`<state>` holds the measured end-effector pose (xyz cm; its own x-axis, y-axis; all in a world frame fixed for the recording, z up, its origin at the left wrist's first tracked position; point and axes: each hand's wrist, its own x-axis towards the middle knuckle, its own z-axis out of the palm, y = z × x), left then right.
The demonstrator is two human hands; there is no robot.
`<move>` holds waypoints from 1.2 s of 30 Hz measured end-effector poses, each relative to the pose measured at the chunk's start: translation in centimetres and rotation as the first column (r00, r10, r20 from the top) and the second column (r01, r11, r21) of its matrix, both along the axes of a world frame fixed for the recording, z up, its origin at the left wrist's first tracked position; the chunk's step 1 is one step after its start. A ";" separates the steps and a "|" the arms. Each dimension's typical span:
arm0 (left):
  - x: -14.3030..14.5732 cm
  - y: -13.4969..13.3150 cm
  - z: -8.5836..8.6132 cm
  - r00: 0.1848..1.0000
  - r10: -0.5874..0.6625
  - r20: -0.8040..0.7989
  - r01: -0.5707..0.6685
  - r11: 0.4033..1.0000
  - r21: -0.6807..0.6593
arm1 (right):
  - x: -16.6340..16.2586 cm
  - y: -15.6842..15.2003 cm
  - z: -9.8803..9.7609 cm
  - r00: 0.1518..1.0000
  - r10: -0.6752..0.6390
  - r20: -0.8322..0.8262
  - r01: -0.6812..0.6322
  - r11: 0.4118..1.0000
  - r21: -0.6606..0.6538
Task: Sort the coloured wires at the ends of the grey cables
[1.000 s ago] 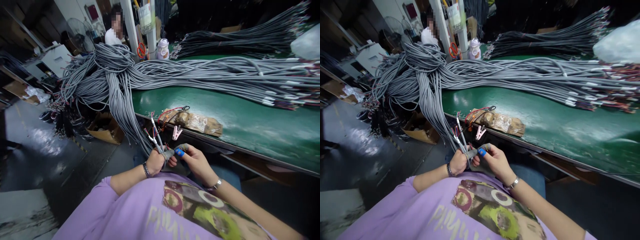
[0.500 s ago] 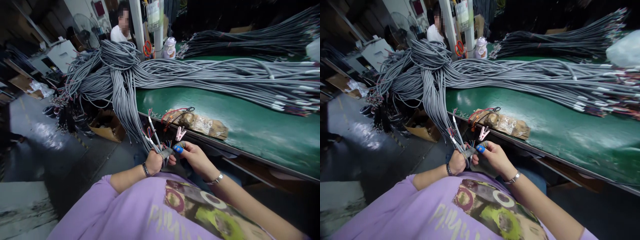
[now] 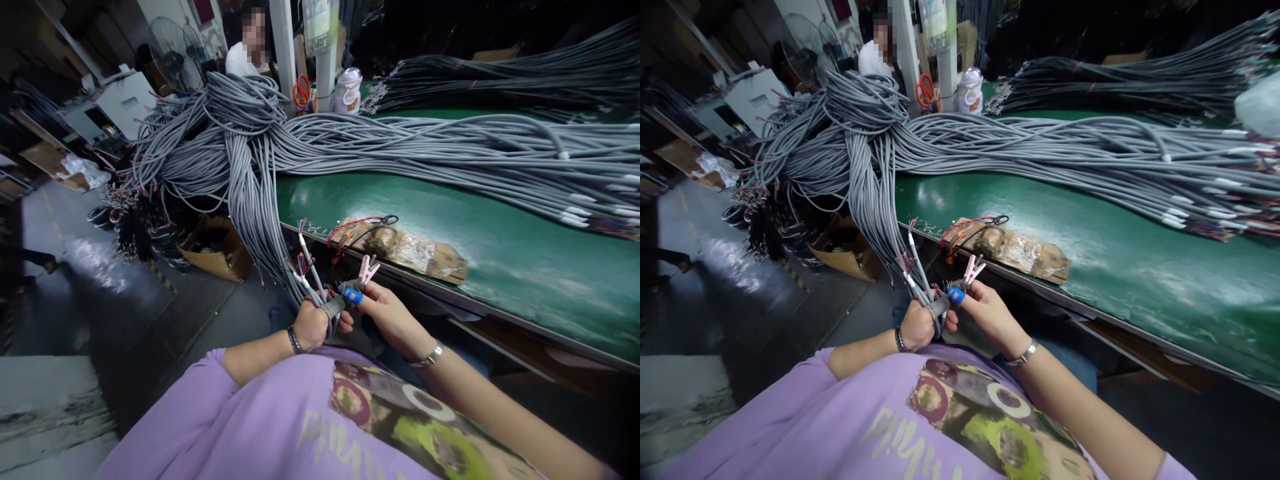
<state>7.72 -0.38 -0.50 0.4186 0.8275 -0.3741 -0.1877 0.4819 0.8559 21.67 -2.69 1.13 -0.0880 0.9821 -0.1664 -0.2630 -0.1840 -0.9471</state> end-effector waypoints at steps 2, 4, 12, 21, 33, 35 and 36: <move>0.0 0.0 0.0 1.000 -0.010 0.006 0.010 1.000 0.018 | -0.5 0.0 0.2 0.994 0.067 -0.083 -0.067 0.998 0.007; 0.0 -0.1 -0.1 1.000 -0.012 0.005 0.012 1.000 0.029 | -0.8 0.0 0.2 0.992 0.058 -0.116 -0.057 0.998 0.018; 0.1 -0.1 -0.6 1.000 -0.003 -0.021 0.003 1.000 0.021 | -1.5 -0.6 0.2 0.986 -0.079 -0.150 0.075 0.997 -0.029; 0.2 -0.1 -0.3 0.998 0.045 -0.052 -0.043 0.998 0.034 | -1.4 -0.8 0.0 0.986 -0.094 -0.134 0.090 0.995 -0.037; -0.6 0.7 1.5 0.995 -0.092 0.050 0.092 0.996 -0.006 | 2.1 0.1 -1.7 0.934 -0.193 -0.300 0.146 0.974 -0.174; -0.6 1.3 1.8 0.985 -0.163 0.059 0.165 0.986 -0.023 | 2.5 0.7 -1.5 0.944 -0.178 -0.279 0.129 0.974 -0.185; -0.5 1.5 2.0 0.978 -0.196 0.064 0.199 0.980 -0.032 | 2.7 1.0 -1.4 0.950 -0.160 -0.268 0.115 0.977 -0.177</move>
<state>7.23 1.14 1.47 0.5950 0.7120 -0.3729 -0.1360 0.5464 0.8264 24.32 -1.65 -0.28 -0.0194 0.9511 -0.3082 -0.5461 -0.2683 -0.7936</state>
